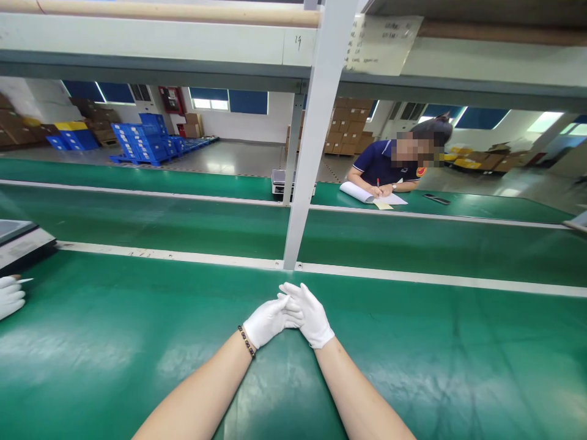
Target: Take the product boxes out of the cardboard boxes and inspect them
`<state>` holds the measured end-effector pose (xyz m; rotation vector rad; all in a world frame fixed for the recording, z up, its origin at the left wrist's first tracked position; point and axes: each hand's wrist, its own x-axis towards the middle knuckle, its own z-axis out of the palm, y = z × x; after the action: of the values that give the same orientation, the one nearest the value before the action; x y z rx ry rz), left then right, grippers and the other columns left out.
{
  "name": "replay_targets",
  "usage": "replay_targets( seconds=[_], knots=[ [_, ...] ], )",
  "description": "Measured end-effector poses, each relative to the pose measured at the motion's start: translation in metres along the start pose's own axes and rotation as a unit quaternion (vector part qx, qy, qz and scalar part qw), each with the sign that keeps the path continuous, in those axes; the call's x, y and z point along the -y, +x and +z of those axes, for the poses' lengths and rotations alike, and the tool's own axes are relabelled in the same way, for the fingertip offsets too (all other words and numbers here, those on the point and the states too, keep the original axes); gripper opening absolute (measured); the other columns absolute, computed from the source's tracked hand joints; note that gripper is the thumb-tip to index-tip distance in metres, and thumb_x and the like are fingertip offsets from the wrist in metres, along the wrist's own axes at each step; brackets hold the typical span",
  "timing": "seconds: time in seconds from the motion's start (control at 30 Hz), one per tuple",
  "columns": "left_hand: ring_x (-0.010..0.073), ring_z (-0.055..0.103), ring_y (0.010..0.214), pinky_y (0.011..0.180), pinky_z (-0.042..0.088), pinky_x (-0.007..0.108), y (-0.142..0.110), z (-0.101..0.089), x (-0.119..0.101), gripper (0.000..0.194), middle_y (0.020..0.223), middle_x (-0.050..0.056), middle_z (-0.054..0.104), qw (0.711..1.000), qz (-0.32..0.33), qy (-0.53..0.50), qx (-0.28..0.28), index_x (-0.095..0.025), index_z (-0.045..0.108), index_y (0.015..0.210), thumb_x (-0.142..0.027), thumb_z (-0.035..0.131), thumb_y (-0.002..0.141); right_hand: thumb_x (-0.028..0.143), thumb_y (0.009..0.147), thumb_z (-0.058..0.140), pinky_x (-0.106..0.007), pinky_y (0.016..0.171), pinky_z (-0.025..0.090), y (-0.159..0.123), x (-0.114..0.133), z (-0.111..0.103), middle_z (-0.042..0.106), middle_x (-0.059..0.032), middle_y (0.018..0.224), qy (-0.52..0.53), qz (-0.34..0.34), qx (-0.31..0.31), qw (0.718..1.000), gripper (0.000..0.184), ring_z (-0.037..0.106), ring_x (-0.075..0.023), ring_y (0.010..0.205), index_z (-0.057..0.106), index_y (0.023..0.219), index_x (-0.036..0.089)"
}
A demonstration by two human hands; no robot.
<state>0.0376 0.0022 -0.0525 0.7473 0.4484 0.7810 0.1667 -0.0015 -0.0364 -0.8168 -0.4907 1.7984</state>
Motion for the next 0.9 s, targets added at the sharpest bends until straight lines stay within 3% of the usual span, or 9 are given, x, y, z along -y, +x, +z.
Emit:
replay_targets(
  seconds=[0.33, 0.6, 0.8, 0.9],
  knots=[
    [0.0206, 0.065, 0.073, 0.075, 0.047, 0.034, 0.0, 0.004, -0.003, 0.045, 0.076, 0.012, 0.069, 0.999, -0.007, -0.043, -0.009, -0.005, 0.069, 0.084, -0.048, 0.076, 0.072, 0.053, 0.068, 0.073, -0.034, 0.093, 0.046, -0.002, -0.002, 0.004, 0.073, -0.007, 0.103, -0.035, 0.003, -0.021, 0.999, 0.041, 0.064, -0.0213, 0.099, 0.075, 0.09, 0.018],
    [0.0201, 0.066, 0.072, 0.075, 0.047, 0.034, 0.001, 0.008, -0.004, 0.044, 0.076, 0.011, 0.069, 0.999, -0.022, -0.044, -0.012, -0.006, 0.068, 0.082, -0.049, 0.075, 0.073, 0.056, 0.064, 0.075, -0.035, 0.097, 0.046, -0.005, -0.001, 0.006, 0.07, -0.0077, 0.113, -0.056, -0.001, -0.033, 0.998, 0.045, 0.061, -0.0244, 0.111, 0.075, 0.091, 0.019],
    [0.0169, 0.065, 0.068, 0.066, 0.046, 0.029, 0.004, 0.011, -0.004, 0.052, 0.082, 0.01, 0.068, 0.998, -0.016, -0.061, -0.021, -0.007, 0.066, 0.1, -0.047, 0.078, 0.07, 0.053, 0.064, 0.076, -0.037, 0.096, 0.048, -0.005, 0.0, 0.008, 0.07, -0.0097, 0.114, -0.065, 0.007, -0.041, 0.997, 0.046, 0.059, -0.0268, 0.114, 0.074, 0.094, 0.018],
    [0.0139, 0.062, 0.062, 0.062, 0.044, 0.027, 0.005, 0.012, -0.004, 0.057, 0.077, 0.007, 0.065, 0.997, -0.017, -0.068, -0.026, -0.006, 0.065, 0.099, -0.049, 0.081, 0.065, 0.055, 0.063, 0.076, -0.037, 0.099, 0.047, -0.005, 0.001, 0.008, 0.069, -0.0086, 0.115, -0.081, 0.001, -0.043, 0.996, 0.048, 0.058, -0.0274, 0.117, 0.074, 0.094, 0.018]
  ],
)
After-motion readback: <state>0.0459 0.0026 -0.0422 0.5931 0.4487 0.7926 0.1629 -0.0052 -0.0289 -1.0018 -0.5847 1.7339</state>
